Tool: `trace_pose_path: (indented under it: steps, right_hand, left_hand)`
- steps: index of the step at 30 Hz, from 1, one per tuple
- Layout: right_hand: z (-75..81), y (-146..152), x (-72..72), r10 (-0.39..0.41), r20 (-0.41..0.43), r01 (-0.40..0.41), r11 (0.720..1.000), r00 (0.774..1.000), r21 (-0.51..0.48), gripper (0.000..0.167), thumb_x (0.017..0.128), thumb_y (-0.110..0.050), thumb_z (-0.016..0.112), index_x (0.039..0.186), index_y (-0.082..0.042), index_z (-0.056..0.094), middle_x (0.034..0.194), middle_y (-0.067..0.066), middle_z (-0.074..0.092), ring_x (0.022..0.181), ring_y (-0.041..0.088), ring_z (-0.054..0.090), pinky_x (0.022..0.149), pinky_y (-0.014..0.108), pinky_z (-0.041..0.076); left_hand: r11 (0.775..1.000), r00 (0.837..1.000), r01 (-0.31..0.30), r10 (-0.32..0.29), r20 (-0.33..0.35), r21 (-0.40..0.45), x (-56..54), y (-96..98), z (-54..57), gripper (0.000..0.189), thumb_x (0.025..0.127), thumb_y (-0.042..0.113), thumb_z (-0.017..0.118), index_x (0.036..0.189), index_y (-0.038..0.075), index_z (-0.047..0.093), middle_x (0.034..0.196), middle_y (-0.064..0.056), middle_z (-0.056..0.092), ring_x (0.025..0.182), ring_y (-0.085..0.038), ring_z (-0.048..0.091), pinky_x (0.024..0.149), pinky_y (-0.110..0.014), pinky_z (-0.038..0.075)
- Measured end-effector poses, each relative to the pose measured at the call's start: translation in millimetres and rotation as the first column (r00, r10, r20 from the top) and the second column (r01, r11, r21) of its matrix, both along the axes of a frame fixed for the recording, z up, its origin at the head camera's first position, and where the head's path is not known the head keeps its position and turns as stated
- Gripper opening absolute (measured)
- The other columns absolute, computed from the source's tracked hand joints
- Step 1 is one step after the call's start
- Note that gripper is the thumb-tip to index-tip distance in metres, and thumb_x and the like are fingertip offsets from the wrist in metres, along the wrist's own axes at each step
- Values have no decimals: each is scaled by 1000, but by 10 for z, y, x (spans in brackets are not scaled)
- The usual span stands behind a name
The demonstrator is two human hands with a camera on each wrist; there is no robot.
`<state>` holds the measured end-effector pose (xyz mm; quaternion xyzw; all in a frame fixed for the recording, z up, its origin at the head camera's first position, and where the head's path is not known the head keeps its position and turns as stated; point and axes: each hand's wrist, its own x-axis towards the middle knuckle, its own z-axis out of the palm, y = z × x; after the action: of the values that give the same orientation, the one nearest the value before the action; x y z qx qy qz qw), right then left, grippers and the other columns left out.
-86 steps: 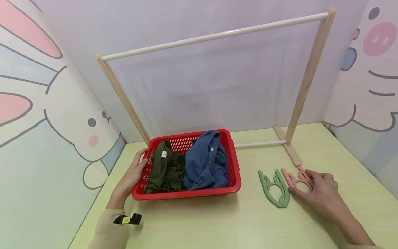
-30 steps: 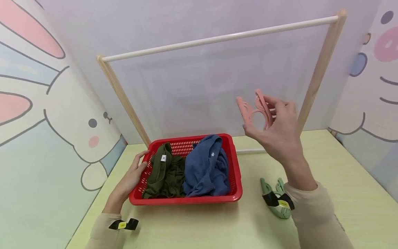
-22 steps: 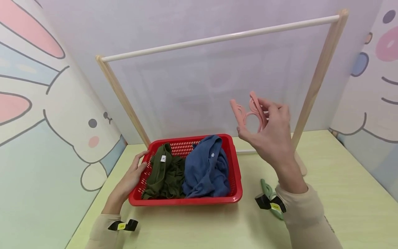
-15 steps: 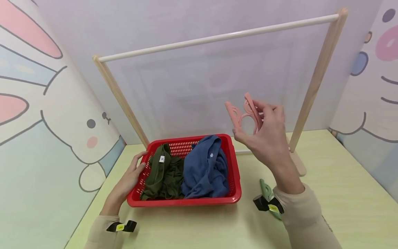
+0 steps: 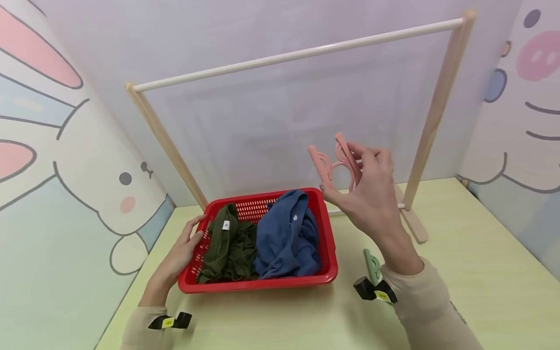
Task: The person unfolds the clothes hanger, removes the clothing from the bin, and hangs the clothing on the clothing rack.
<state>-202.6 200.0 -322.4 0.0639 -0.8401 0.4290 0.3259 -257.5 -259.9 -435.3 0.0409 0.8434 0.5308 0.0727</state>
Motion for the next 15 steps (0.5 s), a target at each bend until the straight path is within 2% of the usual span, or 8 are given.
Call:
trace_pose_path:
  steps: [4,7,11,15]
  right_hand:
    - [-2,-16,-11,-7,8,6,1000,1000,11,90,85,-22,96,162,-6,54,140,21,54,121,34,53,90,36,44]
    - [-1,-21,-8,-12,15,12,1000,1000,12,91,84,-22,96,163,-7,54,141,22,53,119,37,54,90,40,45]
    - [6,-14,7,-13,13,13,1000,1000,8,92,84,-22,97,164,-8,53,142,23,52,119,39,54,89,43,46]
    - [6,-42,5,-16,5,16,1000,1000,3,92,84,-22,97,164,-9,53,141,23,52,119,39,55,88,44,47]
  left_hand:
    - [998,998,-2,-1,-58,-62,4,-22,53,59,120,30,50,175,28,27,158,-29,52,135,-49,63,92,-56,67]
    - [996,988,-8,-7,-154,-94,2,-28,158,63,119,32,55,176,27,27,162,-30,47,142,-53,57,101,-65,61]
    - [995,958,-47,20,-288,-87,24,61,339,65,117,33,59,175,23,31,171,-26,40,152,-52,48,117,-72,46]
    - [997,920,-42,12,-392,-68,85,238,523,64,114,29,65,172,20,39,172,-21,41,151,-48,50,123,-70,42]
